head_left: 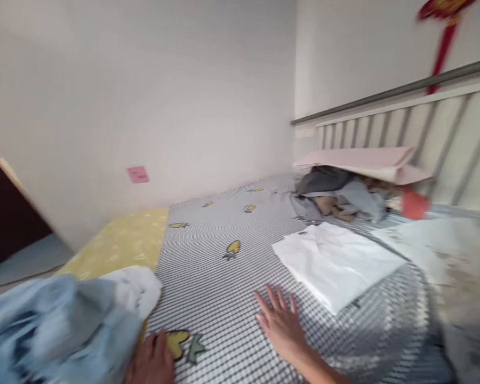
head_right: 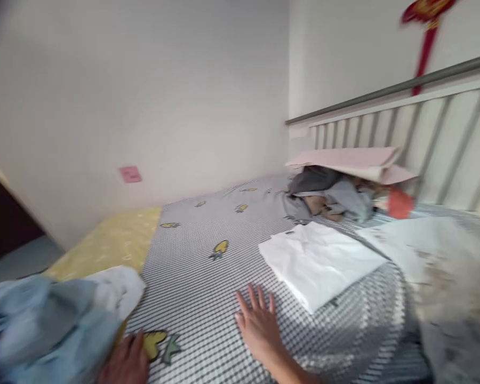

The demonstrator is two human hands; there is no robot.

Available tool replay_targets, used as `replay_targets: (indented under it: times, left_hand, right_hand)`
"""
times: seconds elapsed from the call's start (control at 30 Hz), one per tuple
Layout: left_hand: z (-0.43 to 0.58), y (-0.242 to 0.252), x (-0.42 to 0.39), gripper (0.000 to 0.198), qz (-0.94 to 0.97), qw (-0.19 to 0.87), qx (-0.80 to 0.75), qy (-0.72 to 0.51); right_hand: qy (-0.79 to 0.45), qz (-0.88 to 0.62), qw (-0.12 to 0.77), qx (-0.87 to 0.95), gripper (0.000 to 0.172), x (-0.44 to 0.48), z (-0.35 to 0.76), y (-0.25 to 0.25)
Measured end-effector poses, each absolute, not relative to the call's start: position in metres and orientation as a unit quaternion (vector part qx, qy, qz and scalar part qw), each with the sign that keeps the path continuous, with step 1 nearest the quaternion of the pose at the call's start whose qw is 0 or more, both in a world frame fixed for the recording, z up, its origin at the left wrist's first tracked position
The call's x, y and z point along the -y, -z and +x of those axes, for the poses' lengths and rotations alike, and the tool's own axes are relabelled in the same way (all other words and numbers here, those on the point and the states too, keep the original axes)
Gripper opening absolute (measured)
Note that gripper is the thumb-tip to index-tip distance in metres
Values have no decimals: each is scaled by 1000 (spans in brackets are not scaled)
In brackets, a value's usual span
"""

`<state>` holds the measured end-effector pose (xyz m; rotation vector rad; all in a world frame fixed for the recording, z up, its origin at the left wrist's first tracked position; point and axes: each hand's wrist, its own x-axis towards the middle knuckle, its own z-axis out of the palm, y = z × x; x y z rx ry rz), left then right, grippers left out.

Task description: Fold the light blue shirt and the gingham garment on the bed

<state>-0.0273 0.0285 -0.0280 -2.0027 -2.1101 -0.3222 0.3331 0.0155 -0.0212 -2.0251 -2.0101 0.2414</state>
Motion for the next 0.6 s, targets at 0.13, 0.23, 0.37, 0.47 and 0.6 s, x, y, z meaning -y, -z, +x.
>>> replay_targets:
  times: [0.13, 0.23, 0.37, 0.47, 0.6]
  left_hand:
    - [-4, 3, -8, 55, -640, 79, 760, 86]
    - [5, 2, -7, 54, -625, 74, 770, 101]
    - [5, 13, -2, 49, -619, 70, 770, 135]
    - [7, 19, 5, 49, -618, 81, 765, 161]
    - [11, 25, 13, 47, -613, 108, 761, 182]
  right_hand:
    - [-14, -665, 153, 731, 59, -17, 323, 43]
    - [19, -665, 152, 731, 64, -21, 330, 59]
    - [29, -663, 143, 735, 67, -21, 340, 65]
    - [35, -657, 156, 737, 68, -21, 344, 66]
    - [43, -648, 192, 736, 70, -22, 348, 72]
